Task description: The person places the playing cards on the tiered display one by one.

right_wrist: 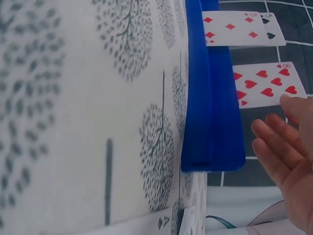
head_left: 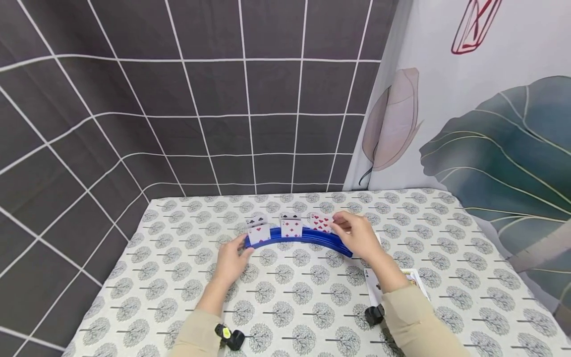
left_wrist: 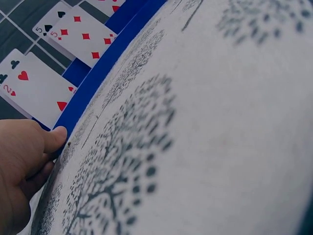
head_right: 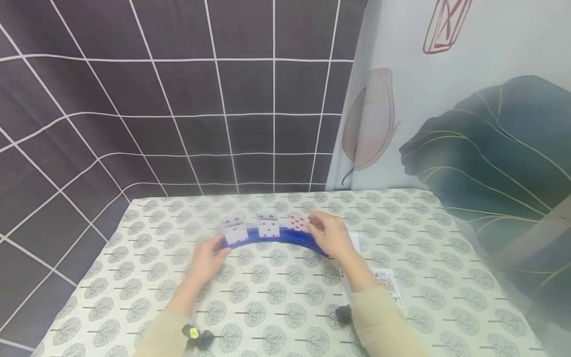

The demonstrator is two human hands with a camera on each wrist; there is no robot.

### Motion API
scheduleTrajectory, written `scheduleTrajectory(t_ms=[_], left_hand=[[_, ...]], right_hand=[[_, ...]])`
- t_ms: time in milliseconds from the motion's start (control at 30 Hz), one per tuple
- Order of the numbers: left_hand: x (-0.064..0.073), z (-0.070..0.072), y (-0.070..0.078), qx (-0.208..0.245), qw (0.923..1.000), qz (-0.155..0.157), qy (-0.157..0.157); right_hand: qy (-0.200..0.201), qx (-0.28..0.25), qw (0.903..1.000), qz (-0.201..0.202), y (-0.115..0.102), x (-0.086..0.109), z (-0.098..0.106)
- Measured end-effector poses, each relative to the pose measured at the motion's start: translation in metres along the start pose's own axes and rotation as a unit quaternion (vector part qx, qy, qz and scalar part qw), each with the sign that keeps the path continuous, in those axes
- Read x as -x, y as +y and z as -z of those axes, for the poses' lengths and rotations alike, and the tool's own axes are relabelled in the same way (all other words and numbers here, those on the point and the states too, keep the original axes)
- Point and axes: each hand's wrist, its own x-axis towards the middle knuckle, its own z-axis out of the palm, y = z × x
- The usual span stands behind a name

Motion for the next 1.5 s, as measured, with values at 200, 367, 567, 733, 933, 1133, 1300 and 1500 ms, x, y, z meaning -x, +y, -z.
scheduleTrajectory(t_ms=[200,367,567,733,933,1133,1300,1500], left_hand=[[0.0,0.0,-0.001,0.002,1.0,-0.002,0.001],[0.0,0.001,-0.001,0.001,1.0,-0.003,0.002],[0.001,0.002,0.001,0.002,1.0,-0.006,0.002],[0.002,0.002,0.003,0.001,1.0,-0.004,0.005],[0.002,0.001,0.002,0.0,1.0,-0.008,0.003],[0.001,0.001,0.0,-0.001,1.0,-0.003,0.001],[0.0,0.001,-0.001,0.0,1.0,-0.003,0.0],[0.001,0.0,-0.002,-0.001,1.0,-0.006,0.001]], right_hand=[[-0.003,-0.004,0.9998,-0.017,0.002,0.005,0.007],[-0.008,0.004,0.9996,-0.026,0.004,0.01,0.013],[-0.01,0.017,0.9992,-0.035,0.009,0.018,0.023],[0.006,0.026,0.9994,-0.021,0.017,0.025,0.029],[0.004,0.038,0.9987,-0.034,0.023,0.033,0.038],[0.009,0.045,0.9986,-0.028,0.03,0.039,0.044],[-0.004,0.047,0.9979,-0.044,0.035,0.045,0.049],[-0.005,0.049,0.9974,-0.054,0.037,0.052,0.056]])
